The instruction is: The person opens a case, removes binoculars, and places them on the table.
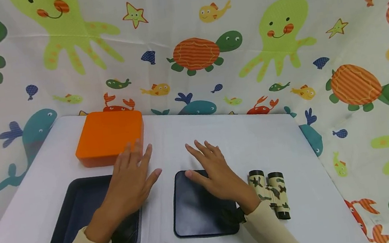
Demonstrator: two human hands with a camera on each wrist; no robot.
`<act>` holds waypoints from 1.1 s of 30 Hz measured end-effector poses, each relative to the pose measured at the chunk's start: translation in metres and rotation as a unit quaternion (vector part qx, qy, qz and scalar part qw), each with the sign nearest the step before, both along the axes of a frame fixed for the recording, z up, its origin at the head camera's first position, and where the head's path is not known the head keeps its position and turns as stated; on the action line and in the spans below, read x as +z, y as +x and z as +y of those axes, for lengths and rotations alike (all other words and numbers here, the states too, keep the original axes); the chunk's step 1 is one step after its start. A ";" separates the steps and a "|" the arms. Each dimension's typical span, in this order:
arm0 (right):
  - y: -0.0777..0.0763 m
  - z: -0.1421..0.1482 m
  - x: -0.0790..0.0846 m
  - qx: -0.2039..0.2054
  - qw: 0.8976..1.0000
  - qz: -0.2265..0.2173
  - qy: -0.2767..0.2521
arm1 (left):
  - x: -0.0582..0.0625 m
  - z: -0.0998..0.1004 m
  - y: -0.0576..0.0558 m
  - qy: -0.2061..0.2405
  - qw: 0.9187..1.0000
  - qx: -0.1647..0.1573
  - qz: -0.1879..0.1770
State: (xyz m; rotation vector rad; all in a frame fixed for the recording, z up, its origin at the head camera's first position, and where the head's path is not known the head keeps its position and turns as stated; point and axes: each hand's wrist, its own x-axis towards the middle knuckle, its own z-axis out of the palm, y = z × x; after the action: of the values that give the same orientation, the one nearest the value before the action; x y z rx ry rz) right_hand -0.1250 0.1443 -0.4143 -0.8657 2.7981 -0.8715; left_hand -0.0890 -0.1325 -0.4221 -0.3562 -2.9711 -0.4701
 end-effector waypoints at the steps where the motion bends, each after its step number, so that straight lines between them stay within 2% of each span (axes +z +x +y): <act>1: -0.002 -0.004 0.000 0.004 1.000 0.003 0.004 | 0.001 -0.004 0.000 -0.003 1.000 0.003 0.001; 12: -0.022 -0.058 -0.003 0.044 0.997 0.015 0.068 | 0.001 -0.057 -0.010 -0.051 0.998 0.031 0.037; 20: -0.036 -0.092 -0.005 0.048 0.996 0.029 0.063 | 0.008 -0.082 -0.019 -0.050 0.997 0.052 -0.007; 24: -0.044 -0.107 -0.006 0.046 0.996 0.047 0.054 | 0.014 -0.095 -0.022 -0.040 0.997 0.060 -0.008; 29: -0.055 -0.121 -0.010 0.032 0.999 0.035 0.027 | 0.013 -0.117 -0.036 -0.054 0.996 0.065 -0.020; 33: -0.061 -0.131 -0.016 0.026 0.999 0.022 0.005 | 0.013 -0.133 -0.046 -0.063 0.994 0.075 -0.050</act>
State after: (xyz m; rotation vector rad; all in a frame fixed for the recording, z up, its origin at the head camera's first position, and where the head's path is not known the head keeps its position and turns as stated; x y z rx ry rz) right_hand -0.1864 0.0134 -0.4303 -0.9632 2.8016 -0.8393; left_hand -0.1353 -0.2653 -0.4095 -0.1208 -3.1034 -0.2940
